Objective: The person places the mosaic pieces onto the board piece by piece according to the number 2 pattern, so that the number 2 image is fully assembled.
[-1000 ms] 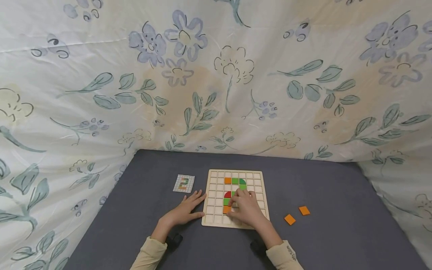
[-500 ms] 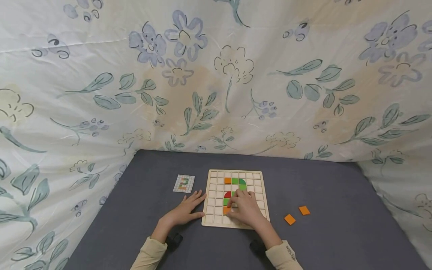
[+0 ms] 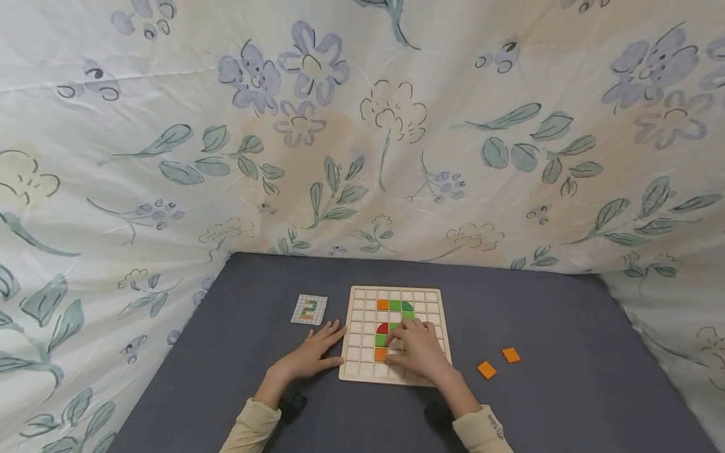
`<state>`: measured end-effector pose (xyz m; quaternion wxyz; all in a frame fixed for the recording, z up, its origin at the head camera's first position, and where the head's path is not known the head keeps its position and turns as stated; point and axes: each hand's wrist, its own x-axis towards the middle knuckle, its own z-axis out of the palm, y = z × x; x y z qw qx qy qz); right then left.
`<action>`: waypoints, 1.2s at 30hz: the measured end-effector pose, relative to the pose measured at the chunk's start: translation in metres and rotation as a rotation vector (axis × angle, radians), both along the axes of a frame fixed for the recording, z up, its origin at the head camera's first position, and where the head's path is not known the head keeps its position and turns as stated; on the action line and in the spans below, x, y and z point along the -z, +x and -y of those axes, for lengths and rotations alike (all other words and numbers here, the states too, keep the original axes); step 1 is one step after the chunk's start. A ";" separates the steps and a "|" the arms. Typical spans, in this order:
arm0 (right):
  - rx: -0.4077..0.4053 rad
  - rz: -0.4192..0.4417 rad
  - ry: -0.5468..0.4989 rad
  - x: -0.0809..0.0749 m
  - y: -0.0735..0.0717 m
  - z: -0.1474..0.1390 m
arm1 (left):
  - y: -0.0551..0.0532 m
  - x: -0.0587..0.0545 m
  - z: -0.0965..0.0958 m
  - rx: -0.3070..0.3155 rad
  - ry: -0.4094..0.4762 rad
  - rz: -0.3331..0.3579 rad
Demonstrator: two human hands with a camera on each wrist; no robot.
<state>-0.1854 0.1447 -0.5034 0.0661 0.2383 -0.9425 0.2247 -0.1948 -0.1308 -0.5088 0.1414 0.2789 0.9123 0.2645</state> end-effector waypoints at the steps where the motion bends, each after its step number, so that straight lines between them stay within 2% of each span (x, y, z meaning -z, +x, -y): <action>1: -0.002 -0.001 -0.005 0.000 0.000 -0.002 | 0.000 -0.001 0.000 0.000 0.002 0.001; 6: -0.011 -0.026 0.004 0.002 0.000 -0.012 | 0.001 -0.002 0.000 0.000 0.000 -0.005; 11: 0.007 -0.001 0.028 0.004 0.002 -0.024 | 0.001 -0.001 0.000 0.002 -0.006 -0.009; 16: 0.008 0.020 -0.002 0.006 0.005 -0.037 | 0.001 0.001 0.001 0.004 0.002 -0.009; 21: 0.022 -0.020 -0.011 0.007 0.008 -0.048 | 0.002 0.001 0.000 0.001 0.010 0.006; 26: 0.060 -0.018 -0.020 0.005 0.013 -0.059 | 0.003 0.000 -0.002 0.003 0.013 0.024; 32: 0.078 -0.022 -0.026 0.004 0.017 -0.073 | 0.003 0.000 -0.002 -0.005 0.009 0.021; 36: 0.089 -0.066 -0.025 0.006 0.018 -0.080 | 0.002 0.000 -0.001 -0.005 0.008 0.013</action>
